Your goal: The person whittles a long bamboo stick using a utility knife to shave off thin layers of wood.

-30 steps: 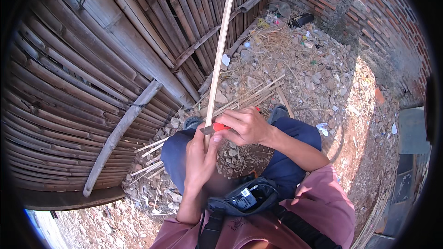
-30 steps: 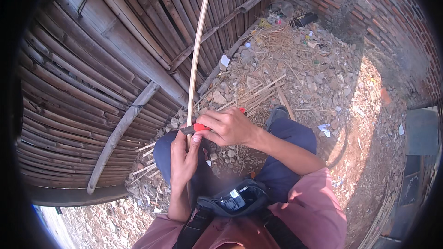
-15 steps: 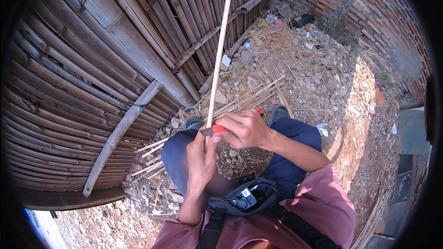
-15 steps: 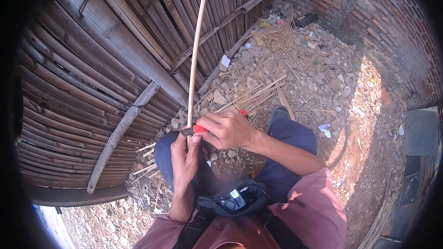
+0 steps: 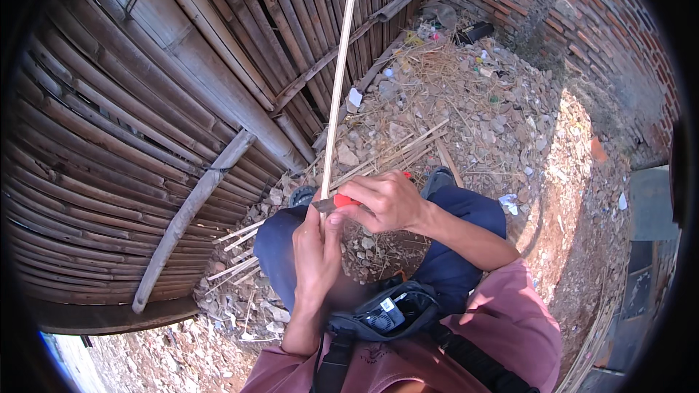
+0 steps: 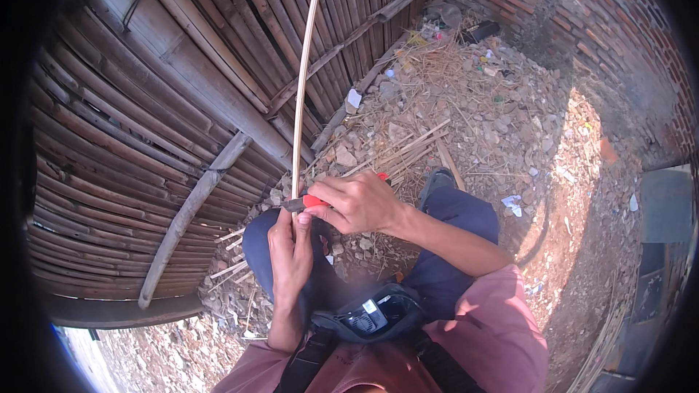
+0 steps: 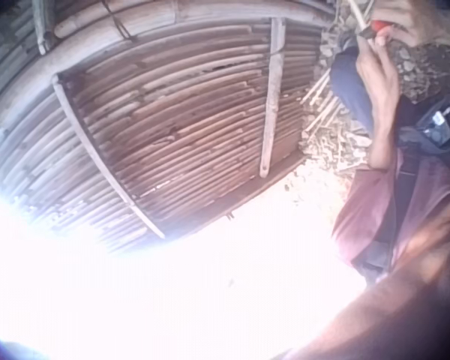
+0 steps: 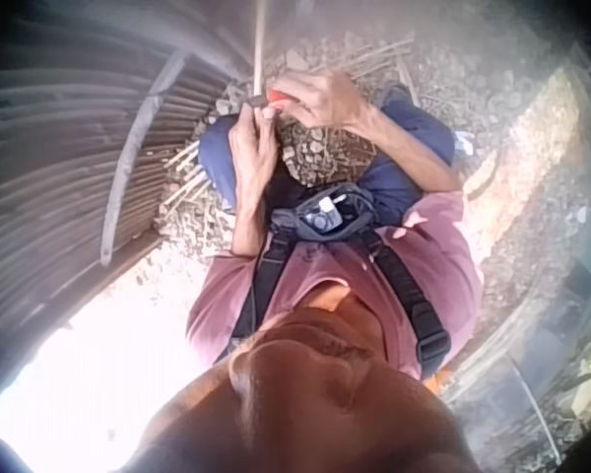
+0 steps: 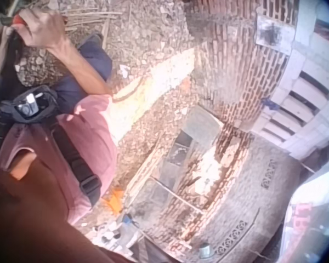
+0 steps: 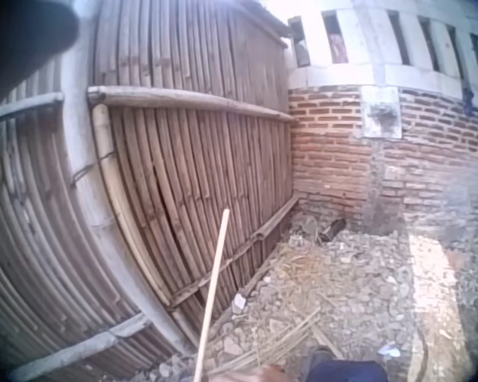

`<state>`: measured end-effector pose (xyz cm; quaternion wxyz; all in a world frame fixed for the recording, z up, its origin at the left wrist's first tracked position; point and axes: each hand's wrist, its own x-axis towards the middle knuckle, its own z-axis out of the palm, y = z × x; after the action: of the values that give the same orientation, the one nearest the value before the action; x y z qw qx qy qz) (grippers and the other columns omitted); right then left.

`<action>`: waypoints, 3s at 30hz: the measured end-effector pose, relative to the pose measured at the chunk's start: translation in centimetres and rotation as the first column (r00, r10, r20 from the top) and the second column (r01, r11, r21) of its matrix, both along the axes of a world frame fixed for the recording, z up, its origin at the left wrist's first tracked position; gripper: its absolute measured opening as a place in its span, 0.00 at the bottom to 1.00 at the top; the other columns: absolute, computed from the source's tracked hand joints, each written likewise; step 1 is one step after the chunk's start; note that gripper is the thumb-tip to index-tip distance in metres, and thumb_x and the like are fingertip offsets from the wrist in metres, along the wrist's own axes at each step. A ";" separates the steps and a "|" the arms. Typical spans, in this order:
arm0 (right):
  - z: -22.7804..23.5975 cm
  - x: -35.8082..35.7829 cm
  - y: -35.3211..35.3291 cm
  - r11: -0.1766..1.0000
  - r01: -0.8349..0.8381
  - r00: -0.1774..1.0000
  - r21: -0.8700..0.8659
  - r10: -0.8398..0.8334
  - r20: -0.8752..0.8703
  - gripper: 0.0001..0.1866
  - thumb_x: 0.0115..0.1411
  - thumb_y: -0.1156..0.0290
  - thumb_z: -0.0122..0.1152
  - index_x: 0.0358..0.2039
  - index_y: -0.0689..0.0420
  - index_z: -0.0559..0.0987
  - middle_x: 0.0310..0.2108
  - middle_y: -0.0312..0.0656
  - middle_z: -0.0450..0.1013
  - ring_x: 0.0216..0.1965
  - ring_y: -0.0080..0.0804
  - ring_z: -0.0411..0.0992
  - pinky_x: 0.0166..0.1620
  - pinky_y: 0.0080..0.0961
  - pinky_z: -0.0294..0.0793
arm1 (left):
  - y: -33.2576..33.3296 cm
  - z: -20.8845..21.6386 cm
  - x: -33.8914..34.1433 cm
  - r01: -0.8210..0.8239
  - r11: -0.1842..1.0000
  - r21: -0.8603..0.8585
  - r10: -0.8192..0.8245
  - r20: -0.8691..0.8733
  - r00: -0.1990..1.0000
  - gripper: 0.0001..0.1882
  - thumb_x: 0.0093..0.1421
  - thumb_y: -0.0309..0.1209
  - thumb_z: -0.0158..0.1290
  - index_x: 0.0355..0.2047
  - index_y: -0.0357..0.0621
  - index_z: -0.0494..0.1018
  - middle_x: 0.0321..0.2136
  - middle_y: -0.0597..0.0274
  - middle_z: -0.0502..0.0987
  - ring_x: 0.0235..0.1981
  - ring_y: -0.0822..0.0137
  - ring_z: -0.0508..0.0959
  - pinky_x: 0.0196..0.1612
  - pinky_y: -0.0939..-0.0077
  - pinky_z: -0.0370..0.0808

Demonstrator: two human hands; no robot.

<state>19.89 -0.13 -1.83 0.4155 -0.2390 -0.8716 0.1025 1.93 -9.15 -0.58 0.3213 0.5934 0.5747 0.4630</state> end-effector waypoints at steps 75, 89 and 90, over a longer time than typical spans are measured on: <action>3.1 2.9 2.8 0.943 0.324 0.945 0.077 -0.318 -0.080 0.14 0.68 0.57 0.70 0.34 0.55 0.82 0.25 0.38 0.80 0.22 0.38 0.80 0.26 0.33 0.76 | -2.3 -0.3 -0.3 -0.071 0.995 -0.071 0.065 -0.084 0.994 0.12 0.77 0.34 0.54 0.50 0.38 0.79 0.17 0.51 0.75 0.16 0.60 0.77 0.23 0.64 0.69; 3.9 10.6 11.3 0.734 0.638 0.720 -0.231 -0.676 -0.160 0.19 0.76 0.56 0.59 0.43 0.60 0.86 0.24 0.48 0.80 0.25 0.45 0.81 0.32 0.38 0.75 | -7.8 -1.6 -1.7 0.023 0.985 -0.173 -0.053 -0.174 0.983 0.12 0.77 0.34 0.54 0.46 0.37 0.82 0.18 0.56 0.73 0.16 0.70 0.68 0.24 0.69 0.67; 3.6 11.7 12.5 0.706 0.666 0.698 -0.241 -0.704 -0.132 0.20 0.76 0.55 0.58 0.44 0.60 0.86 0.25 0.50 0.81 0.27 0.47 0.81 0.33 0.39 0.75 | -8.2 -1.5 -1.7 0.044 0.981 -0.188 -0.077 -0.172 0.982 0.12 0.77 0.34 0.55 0.46 0.36 0.81 0.17 0.55 0.72 0.16 0.69 0.68 0.24 0.68 0.66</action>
<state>31.59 12.34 1.82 0.4920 -0.5700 -0.6568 0.0409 0.19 -17.34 -2.09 0.3359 0.6174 0.6231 0.3430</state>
